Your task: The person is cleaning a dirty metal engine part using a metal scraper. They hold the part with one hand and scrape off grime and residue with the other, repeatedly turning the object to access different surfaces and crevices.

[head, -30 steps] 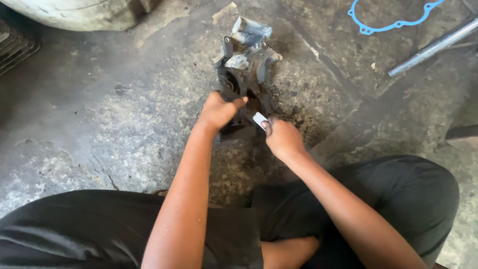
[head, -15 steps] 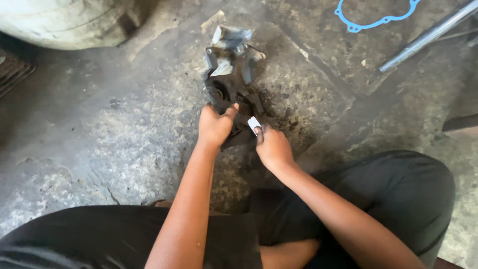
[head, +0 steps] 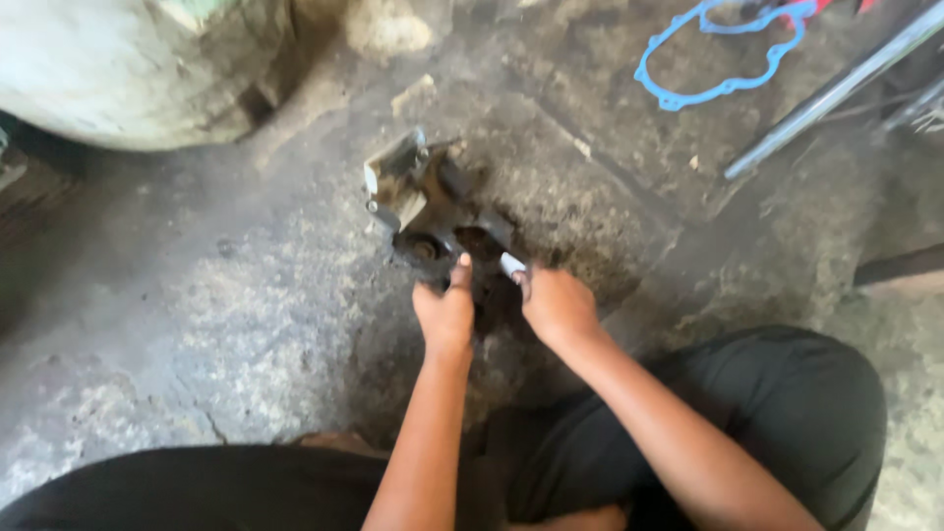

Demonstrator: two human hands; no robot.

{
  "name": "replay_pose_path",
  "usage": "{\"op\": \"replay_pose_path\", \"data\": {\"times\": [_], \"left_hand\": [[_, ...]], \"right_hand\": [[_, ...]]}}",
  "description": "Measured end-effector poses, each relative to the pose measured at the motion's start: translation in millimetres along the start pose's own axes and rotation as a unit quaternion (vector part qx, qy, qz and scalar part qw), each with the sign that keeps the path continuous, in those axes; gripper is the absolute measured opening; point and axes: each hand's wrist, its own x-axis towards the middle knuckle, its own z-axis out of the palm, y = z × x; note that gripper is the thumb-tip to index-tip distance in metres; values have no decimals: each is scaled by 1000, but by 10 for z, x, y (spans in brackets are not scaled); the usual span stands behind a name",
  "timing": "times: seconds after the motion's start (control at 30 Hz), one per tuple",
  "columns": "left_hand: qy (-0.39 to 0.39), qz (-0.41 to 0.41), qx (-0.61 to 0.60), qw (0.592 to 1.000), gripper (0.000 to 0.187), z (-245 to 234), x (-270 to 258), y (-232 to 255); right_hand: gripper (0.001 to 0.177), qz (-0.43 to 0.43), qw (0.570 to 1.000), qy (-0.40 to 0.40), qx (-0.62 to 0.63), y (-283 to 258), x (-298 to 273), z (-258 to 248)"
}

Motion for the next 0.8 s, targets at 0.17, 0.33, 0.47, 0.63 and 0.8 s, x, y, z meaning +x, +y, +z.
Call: {"op": "replay_pose_path", "data": {"times": [0.17,0.33,0.47,0.63,0.8], "left_hand": [[17,32,-12,999,36,54,-14,-87],[33,29,-19,999,33,116,1,-98],[56,9,-22,998,31,161,18,-81],[104,-40,-84,990,32,258,-5,-98],[101,-56,-93,989,30,246,5,-79]], "right_hand": [[35,32,999,20,30,-88,-55,127],[37,54,997,11,63,-99,-49,182],[38,54,995,6,78,-66,-49,246],[43,70,989,5,132,-33,-20,333],[32,48,982,59,173,-110,-59,191]]}}
